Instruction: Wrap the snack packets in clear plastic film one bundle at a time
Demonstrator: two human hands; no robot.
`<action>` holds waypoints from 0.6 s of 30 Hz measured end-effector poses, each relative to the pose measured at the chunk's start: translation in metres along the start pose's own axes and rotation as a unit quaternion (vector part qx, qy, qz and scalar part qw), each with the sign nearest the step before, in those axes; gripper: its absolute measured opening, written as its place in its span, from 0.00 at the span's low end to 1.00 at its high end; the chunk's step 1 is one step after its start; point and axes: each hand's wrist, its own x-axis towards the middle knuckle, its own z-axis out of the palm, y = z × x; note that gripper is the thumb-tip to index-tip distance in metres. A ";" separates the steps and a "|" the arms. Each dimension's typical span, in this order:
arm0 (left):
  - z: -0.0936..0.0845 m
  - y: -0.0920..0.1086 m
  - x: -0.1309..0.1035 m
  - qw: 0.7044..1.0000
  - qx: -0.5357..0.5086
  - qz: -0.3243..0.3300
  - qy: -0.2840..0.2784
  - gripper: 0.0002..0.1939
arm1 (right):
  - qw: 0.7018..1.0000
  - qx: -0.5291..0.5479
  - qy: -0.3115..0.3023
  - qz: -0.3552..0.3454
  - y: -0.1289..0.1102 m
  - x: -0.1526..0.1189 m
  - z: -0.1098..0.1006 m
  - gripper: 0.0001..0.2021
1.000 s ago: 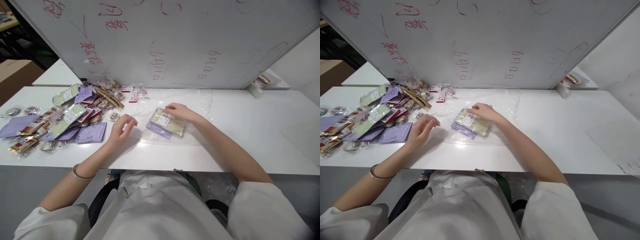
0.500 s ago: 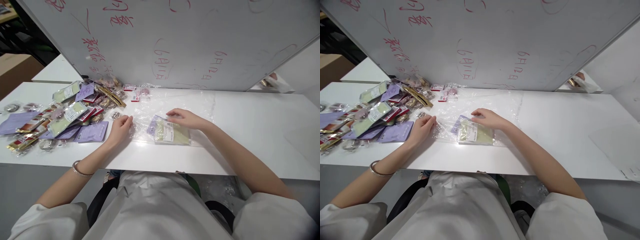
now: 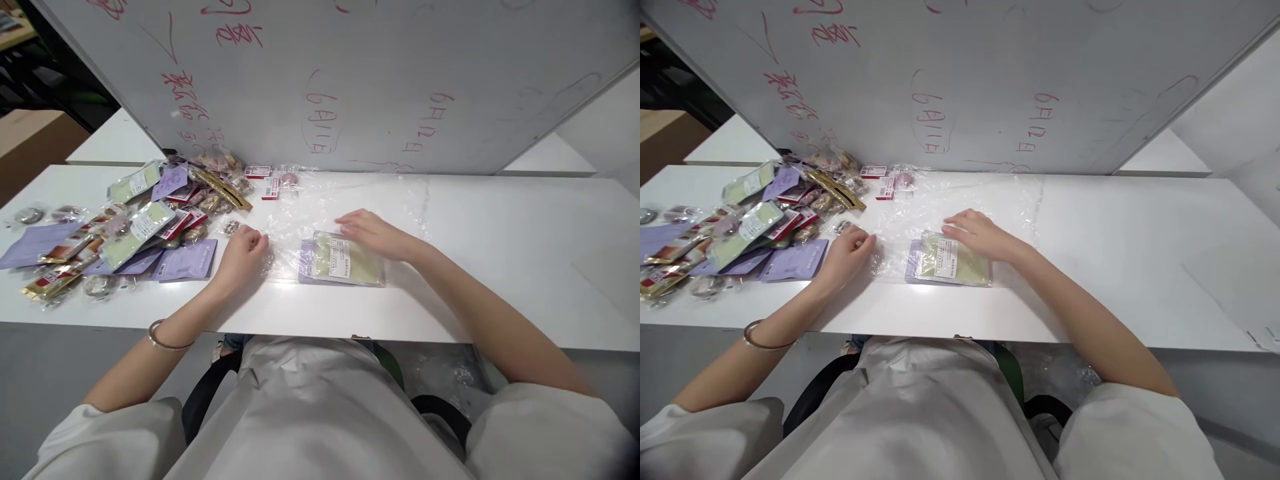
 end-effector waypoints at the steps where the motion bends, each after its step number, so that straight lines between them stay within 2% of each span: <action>1: -0.002 0.000 -0.005 0.999 0.034 0.024 0.033 0.07 | 0.999 -0.014 0.037 -0.032 0.001 -0.016 -0.002 0.29; 2: -0.004 0.001 -0.011 0.994 0.057 0.067 0.065 0.06 | 0.994 -0.038 0.074 -0.069 0.001 -0.033 -0.003 0.29; 3: -0.006 0.003 -0.016 0.986 0.067 0.134 0.079 0.12 | 0.986 -0.063 0.102 -0.115 0.002 -0.050 -0.003 0.29; 4: -0.007 0.006 -0.020 0.971 0.067 0.222 0.061 0.17 | 0.977 -0.085 0.110 -0.162 0.004 -0.065 0.000 0.29; 5: -0.007 0.009 -0.023 0.946 0.067 0.316 0.005 0.20 | 0.969 -0.103 0.100 -0.201 0.007 -0.078 0.005 0.30; 6: -0.006 0.014 -0.025 0.913 0.070 0.396 -0.075 0.22 | 0.964 -0.121 0.079 -0.223 0.011 -0.088 0.011 0.31; 7: -0.003 0.018 -0.023 0.877 0.078 0.447 -0.156 0.25 | 0.962 -0.135 0.057 -0.230 0.015 -0.094 0.018 0.33; 8: 0.001 0.023 -0.020 0.851 0.090 0.467 -0.221 0.29 | 0.962 -0.148 0.040 -0.224 0.020 -0.098 0.025 0.35; 9: 0.006 0.027 -0.016 0.840 0.104 0.462 -0.266 0.33 | 0.964 -0.159 0.032 -0.212 0.026 -0.098 0.031 0.36; 10: 0.012 0.030 -0.010 0.841 0.116 0.443 -0.289 0.38 | 0.966 -0.167 0.032 -0.197 0.032 -0.097 0.037 0.37; 12: 0.023 0.034 0.002 0.854 0.132 0.403 -0.302 0.43 | 0.969 -0.176 0.041 -0.169 0.042 -0.091 0.045 0.37; 15: 0.033 0.034 0.013 0.863 0.156 0.368 -0.310 0.43 | 0.972 -0.179 0.050 -0.147 0.053 -0.083 0.047 0.33; 18: 0.029 0.032 0.015 0.862 0.168 0.353 -0.322 0.41 | 0.977 -0.157 0.065 -0.126 0.058 -0.082 0.041 0.28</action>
